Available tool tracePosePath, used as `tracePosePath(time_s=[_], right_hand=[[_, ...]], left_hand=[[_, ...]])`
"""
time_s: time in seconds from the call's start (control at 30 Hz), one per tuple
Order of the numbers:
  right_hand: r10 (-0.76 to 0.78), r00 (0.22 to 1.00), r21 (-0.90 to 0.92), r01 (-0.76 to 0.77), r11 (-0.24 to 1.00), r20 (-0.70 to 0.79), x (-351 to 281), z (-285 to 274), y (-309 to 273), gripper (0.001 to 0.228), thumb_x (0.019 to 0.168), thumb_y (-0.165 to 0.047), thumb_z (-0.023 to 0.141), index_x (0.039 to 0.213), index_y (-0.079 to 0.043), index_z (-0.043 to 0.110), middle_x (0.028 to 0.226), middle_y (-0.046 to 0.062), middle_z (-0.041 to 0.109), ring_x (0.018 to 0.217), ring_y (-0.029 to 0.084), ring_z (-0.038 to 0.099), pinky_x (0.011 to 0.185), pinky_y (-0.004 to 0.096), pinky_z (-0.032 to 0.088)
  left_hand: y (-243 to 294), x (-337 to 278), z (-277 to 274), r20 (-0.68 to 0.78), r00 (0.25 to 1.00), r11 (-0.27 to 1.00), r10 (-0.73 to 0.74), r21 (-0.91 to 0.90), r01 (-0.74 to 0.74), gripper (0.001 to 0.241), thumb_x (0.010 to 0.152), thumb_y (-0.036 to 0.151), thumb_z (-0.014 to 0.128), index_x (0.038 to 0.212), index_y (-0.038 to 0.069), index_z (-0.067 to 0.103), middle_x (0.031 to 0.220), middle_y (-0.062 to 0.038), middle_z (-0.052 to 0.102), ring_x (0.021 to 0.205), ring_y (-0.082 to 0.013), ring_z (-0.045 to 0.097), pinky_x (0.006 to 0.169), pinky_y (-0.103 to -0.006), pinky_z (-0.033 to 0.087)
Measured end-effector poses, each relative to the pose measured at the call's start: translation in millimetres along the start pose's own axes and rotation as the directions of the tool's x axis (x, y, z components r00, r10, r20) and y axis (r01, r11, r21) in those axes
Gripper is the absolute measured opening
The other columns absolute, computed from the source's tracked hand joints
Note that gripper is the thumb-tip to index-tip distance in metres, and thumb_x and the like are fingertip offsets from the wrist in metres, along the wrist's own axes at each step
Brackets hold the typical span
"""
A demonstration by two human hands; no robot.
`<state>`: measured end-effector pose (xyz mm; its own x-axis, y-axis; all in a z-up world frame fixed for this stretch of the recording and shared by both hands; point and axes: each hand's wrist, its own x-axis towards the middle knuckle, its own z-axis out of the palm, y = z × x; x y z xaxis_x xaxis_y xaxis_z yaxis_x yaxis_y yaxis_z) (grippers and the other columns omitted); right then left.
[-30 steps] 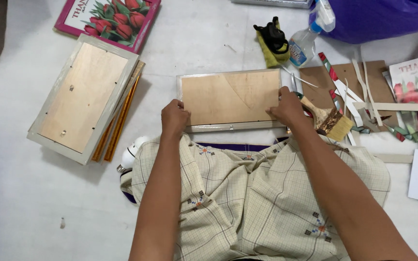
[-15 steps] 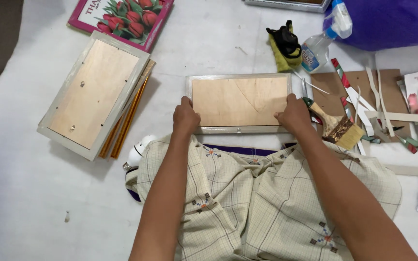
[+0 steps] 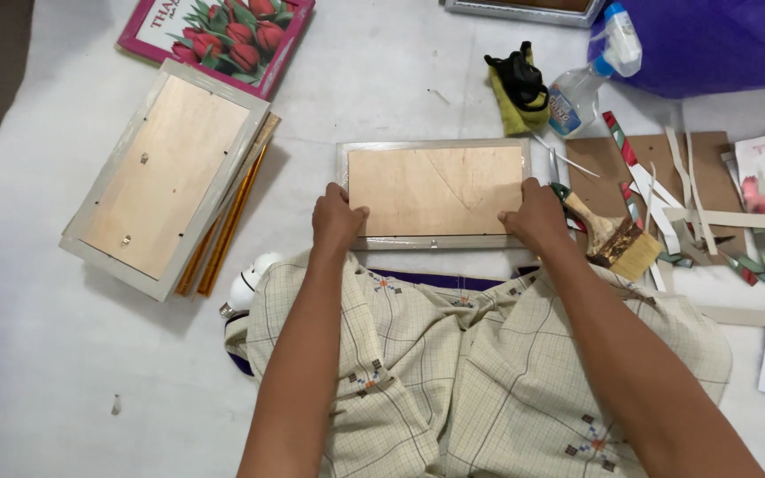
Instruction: Assembling a picture frame by placing a wooden backing and inserting a picture card.
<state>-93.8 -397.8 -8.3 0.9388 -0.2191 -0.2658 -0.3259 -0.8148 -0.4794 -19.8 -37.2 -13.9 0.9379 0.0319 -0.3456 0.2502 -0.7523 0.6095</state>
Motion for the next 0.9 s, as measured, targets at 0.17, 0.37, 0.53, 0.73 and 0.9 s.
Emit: tracePosePath(time_s=[0.17, 0.37, 0.53, 0.73, 0.9], right_hand=[[-0.023, 1.0, -0.055, 0.022, 0.998, -0.012, -13, -10, -8, 0.043, 0.078, -0.025, 0.08, 0.099, 0.008, 0.063, 0.093, 0.032, 0.064, 0.092, 0.052, 0.07, 0.074, 0.054, 0.058], [-0.062, 0.998, -0.087, 0.06, 0.994, -0.022, -5, 3, 8, 0.046, 0.075, -0.029, 0.083, 0.099, 0.009, 0.071, 0.087, 0.03, 0.065, 0.087, 0.051, 0.072, 0.07, 0.052, 0.06], [-0.063, 0.997, 0.1, 0.068, 0.993, -0.055, -16, -5, 9, 0.034, 0.072, -0.027, 0.079, 0.087, 0.001, 0.068, 0.078, 0.024, 0.066, 0.081, 0.047, 0.07, 0.067, 0.047, 0.056], [-0.076, 0.995, -0.01, 0.076, 0.997, -0.063, -10, 10, 14, 0.033, 0.078, -0.028, 0.08, 0.084, 0.001, 0.065, 0.076, 0.021, 0.068, 0.077, 0.038, 0.071, 0.065, 0.042, 0.055], [0.049, 0.999, -0.07, -0.049, 0.996, 0.0, -1, 21, 20, 0.076, 0.084, -0.036, 0.082, 0.141, 0.002, 0.051, 0.116, 0.024, 0.061, 0.11, 0.044, 0.066, 0.087, 0.052, 0.059]], left_hand=[[3, -1, -2, 0.024, 1.0, 1.0, 0.018, 0.009, -0.018, 0.046, 0.083, 0.03, 0.084, 0.112, 0.005, 0.058, 0.107, -0.023, 0.065, 0.109, -0.0453, 0.067, 0.094, -0.0524, 0.055], [7, -10, -11, 0.022, 1.0, 0.999, 0.017, -0.034, -0.017, 0.046, 0.083, 0.025, 0.083, 0.113, 0.001, 0.058, 0.106, -0.025, 0.064, 0.108, -0.046, 0.067, 0.092, -0.0529, 0.055], [0, -3, -2, -0.001, 1.0, 0.999, 0.021, 0.028, -0.021, 0.045, 0.084, 0.026, 0.083, 0.113, 0.002, 0.057, 0.106, -0.024, 0.064, 0.107, -0.0451, 0.068, 0.09, -0.0524, 0.056], [-4, -1, 1, -0.003, 0.999, 0.999, 0.034, -0.023, -0.034, 0.043, 0.085, 0.022, 0.082, 0.113, 0.0, 0.058, 0.103, -0.024, 0.065, 0.105, -0.0444, 0.069, 0.087, -0.052, 0.057], [5, -1, -2, 0.08, 0.997, 0.996, 0.009, 0.084, -0.016, 0.053, 0.088, 0.019, 0.078, 0.126, -0.002, 0.048, 0.118, -0.028, 0.055, 0.115, -0.0488, 0.062, 0.093, -0.0593, 0.056]])
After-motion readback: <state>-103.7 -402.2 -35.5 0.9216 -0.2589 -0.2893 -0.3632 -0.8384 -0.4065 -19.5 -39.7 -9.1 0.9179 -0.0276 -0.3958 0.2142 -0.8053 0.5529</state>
